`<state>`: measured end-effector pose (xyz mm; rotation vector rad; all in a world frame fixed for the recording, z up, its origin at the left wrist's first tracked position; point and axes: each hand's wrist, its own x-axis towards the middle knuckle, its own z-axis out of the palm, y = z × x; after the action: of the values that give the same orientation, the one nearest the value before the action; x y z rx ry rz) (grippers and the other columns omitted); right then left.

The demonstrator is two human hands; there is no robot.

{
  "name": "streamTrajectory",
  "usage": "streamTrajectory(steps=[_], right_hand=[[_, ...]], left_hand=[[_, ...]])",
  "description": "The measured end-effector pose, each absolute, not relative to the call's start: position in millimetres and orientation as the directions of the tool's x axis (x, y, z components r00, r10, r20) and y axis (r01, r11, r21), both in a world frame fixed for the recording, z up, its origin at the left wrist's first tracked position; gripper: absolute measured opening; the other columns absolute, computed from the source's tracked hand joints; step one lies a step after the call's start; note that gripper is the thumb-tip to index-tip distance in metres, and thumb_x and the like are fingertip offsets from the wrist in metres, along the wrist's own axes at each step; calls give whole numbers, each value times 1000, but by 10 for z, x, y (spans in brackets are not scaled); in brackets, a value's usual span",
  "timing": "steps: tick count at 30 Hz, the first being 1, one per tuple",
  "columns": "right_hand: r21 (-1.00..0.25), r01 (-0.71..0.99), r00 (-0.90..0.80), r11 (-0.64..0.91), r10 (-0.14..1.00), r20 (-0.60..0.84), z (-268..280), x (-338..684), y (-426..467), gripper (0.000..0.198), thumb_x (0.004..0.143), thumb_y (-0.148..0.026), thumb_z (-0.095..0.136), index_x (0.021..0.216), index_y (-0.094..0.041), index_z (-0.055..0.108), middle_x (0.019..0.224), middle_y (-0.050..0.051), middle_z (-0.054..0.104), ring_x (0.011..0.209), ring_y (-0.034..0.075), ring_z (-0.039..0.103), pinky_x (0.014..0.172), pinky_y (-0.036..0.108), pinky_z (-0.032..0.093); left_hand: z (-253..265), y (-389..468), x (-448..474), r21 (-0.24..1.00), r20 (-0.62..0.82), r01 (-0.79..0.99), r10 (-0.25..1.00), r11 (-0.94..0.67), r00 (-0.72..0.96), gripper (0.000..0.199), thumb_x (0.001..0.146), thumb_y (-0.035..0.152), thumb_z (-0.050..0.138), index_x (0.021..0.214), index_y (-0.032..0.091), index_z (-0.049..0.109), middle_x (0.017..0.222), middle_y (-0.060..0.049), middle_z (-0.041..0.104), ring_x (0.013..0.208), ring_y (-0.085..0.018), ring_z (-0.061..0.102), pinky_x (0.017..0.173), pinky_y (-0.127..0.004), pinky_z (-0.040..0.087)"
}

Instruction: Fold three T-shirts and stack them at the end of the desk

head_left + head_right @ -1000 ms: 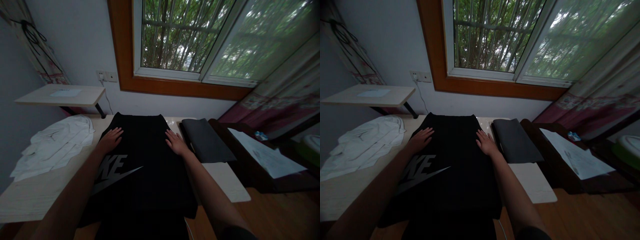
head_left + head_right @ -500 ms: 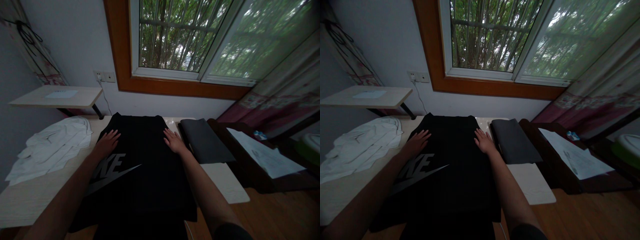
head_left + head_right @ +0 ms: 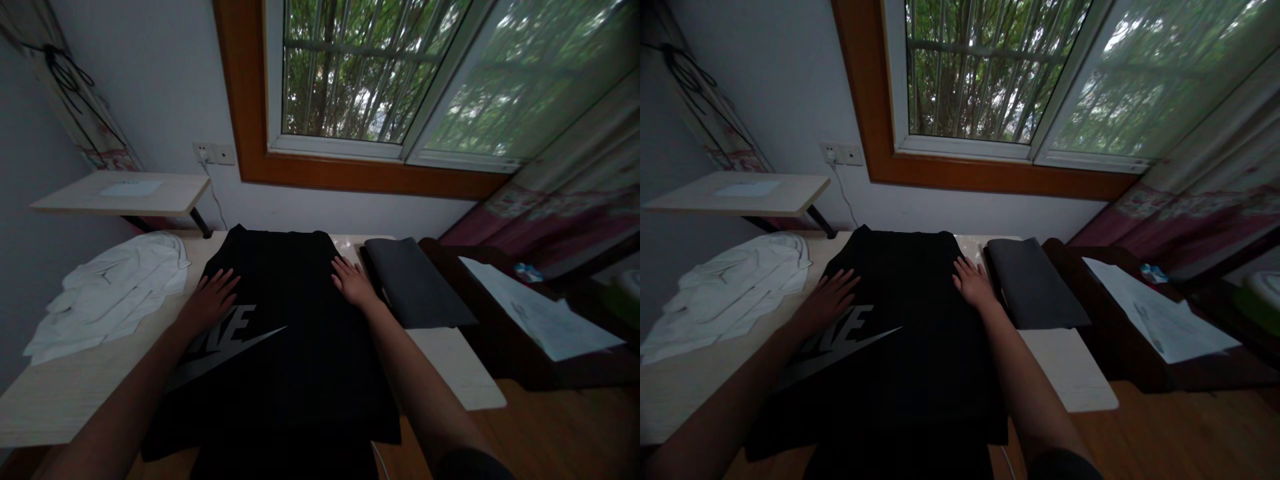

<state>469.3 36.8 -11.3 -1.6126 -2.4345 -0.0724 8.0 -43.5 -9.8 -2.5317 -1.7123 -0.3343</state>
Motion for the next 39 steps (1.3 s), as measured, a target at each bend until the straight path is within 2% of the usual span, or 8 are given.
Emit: streamTrajectory(steps=[17,24,28,33,36,39], right_hand=[[-64,936,-336,346,933,130,-126,4703,881,54,105,-40,32,156,-21,39,165,8,30,154,27,23,121,59,24],[-83,941,-312,328,936,165,-173,4725,849,54,104,-38,35,155,-20,40,164,7,33,154,29,24,122,57,25],[-130,942,-278,308,938,209,-197,4770,785,53,103,-35,38,152,-18,45,162,9,36,152,30,30,122,55,25],[-245,917,-242,313,929,279,-215,4852,643,51,101,-36,44,147,-16,53,162,14,37,146,29,40,121,48,32],[-325,900,-180,291,927,330,-220,4864,498,50,98,-36,48,143,-16,56,156,15,44,142,28,44,119,45,36],[-351,896,-133,272,919,372,-200,4832,295,47,97,-35,50,140,-16,59,144,16,54,134,29,49,115,46,40]], left_hand=[[-126,98,93,39,178,936,924,-349,337,55,103,45,33,156,32,37,166,-3,30,154,-29,25,122,-58,22],[-116,73,92,36,180,935,923,-352,340,55,103,43,34,156,32,37,166,-3,31,154,-29,25,121,-58,25],[-121,56,64,55,197,931,918,-361,344,52,102,40,35,153,30,43,164,-5,36,152,-29,29,120,-57,27],[-110,-52,-20,78,202,912,902,-402,381,50,102,38,37,148,25,51,159,-8,44,148,-30,38,119,-56,32],[-122,-205,-93,74,225,899,885,-433,408,49,102,39,37,146,24,53,158,-8,45,148,-29,39,120,-55,31],[-146,-391,-172,74,241,897,881,-435,407,49,103,40,38,146,24,54,158,-8,45,149,-29,37,121,-55,30]])
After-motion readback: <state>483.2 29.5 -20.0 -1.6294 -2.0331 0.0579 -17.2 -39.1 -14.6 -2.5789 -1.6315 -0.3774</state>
